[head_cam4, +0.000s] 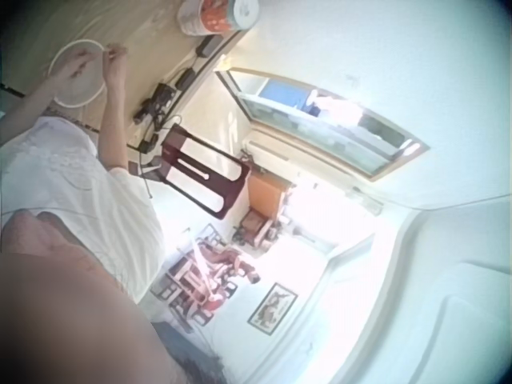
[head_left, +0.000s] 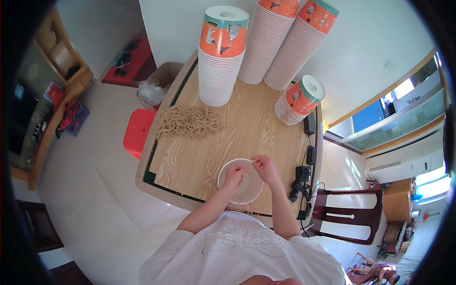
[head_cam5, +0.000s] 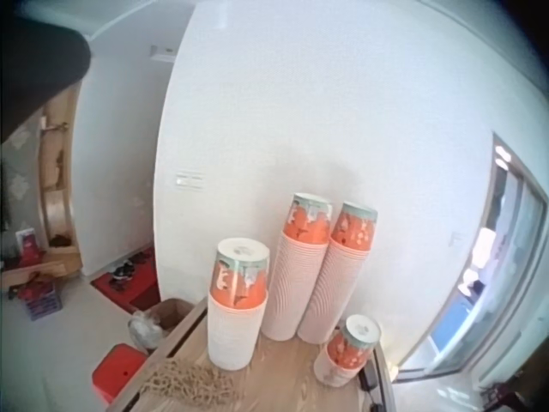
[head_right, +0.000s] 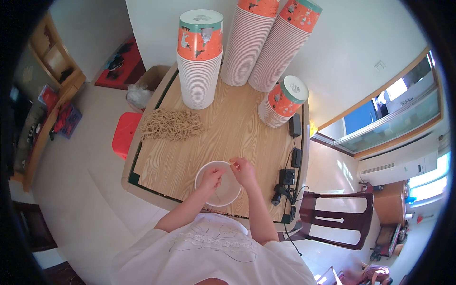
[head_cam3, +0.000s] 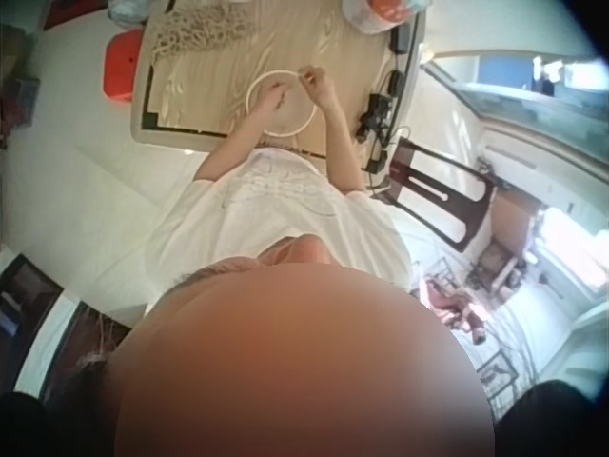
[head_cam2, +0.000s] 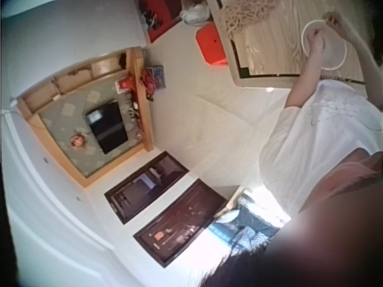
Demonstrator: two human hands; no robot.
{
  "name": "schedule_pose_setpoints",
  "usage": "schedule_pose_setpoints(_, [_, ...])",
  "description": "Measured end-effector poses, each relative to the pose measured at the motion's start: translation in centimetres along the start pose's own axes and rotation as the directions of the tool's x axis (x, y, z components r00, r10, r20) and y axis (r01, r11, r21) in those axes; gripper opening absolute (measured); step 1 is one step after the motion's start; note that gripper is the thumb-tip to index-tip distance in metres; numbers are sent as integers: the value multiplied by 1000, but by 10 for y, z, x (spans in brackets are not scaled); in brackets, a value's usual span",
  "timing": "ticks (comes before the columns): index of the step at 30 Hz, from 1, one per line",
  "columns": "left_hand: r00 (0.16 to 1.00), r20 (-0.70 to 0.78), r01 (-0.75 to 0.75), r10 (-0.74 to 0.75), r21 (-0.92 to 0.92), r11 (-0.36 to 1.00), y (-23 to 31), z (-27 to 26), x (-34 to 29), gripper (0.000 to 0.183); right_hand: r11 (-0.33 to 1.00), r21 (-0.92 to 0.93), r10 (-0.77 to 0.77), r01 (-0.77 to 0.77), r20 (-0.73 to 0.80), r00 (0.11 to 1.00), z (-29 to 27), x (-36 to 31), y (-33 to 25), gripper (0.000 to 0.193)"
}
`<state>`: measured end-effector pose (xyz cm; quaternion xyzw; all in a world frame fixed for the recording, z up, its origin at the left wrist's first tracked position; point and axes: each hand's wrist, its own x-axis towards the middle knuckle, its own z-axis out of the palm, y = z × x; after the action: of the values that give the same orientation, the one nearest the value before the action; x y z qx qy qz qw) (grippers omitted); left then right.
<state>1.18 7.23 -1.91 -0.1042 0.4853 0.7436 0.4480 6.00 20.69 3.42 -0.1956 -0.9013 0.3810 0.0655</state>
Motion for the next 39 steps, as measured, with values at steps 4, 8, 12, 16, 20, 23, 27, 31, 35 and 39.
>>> schedule_pose_setpoints(4, [1000,0,-31,31,1,1000,2,4,0,9,1000,-2,15,-15,20,1000,2,0,2,20])
schedule_pose_setpoints(8, [1000,4,-26,26,6,1000,5,5,1,9,999,27,41,-43,46,998,2,0,1,20])
schedule_pose_setpoints(12, [1000,-3,-3,3,15,1000,5,6,1,9,999,45,23,-25,46,999,3,1,2,20])
schedule_pose_setpoints(16, [999,-20,-48,48,39,998,0,5,5,9,999,25,37,-40,95,995,0,1,0,19])
schedule_pose_setpoints(20, [1000,-21,-14,15,29,999,3,6,4,9,999,14,31,-33,96,995,0,0,1,19])
schedule_pose_setpoints(23, [999,-45,-22,24,43,999,2,4,7,9,999,34,13,-17,104,994,2,0,3,19])
schedule_pose_setpoints(27, [999,-47,-25,27,52,998,2,3,7,10,998,53,24,-31,123,992,2,0,3,19])
schedule_pose_setpoints(31, [999,-28,-25,27,57,998,2,3,6,11,997,65,35,-45,147,989,0,1,3,20])
schedule_pose_setpoints(35, [999,25,-37,35,74,997,7,-1,-4,11,993,91,62,-74,128,990,-2,0,0,20])
schedule_pose_setpoints(39, [988,151,-3,-4,44,999,19,-5,-20,10,960,278,-41,25,51,998,-14,-2,-9,18])
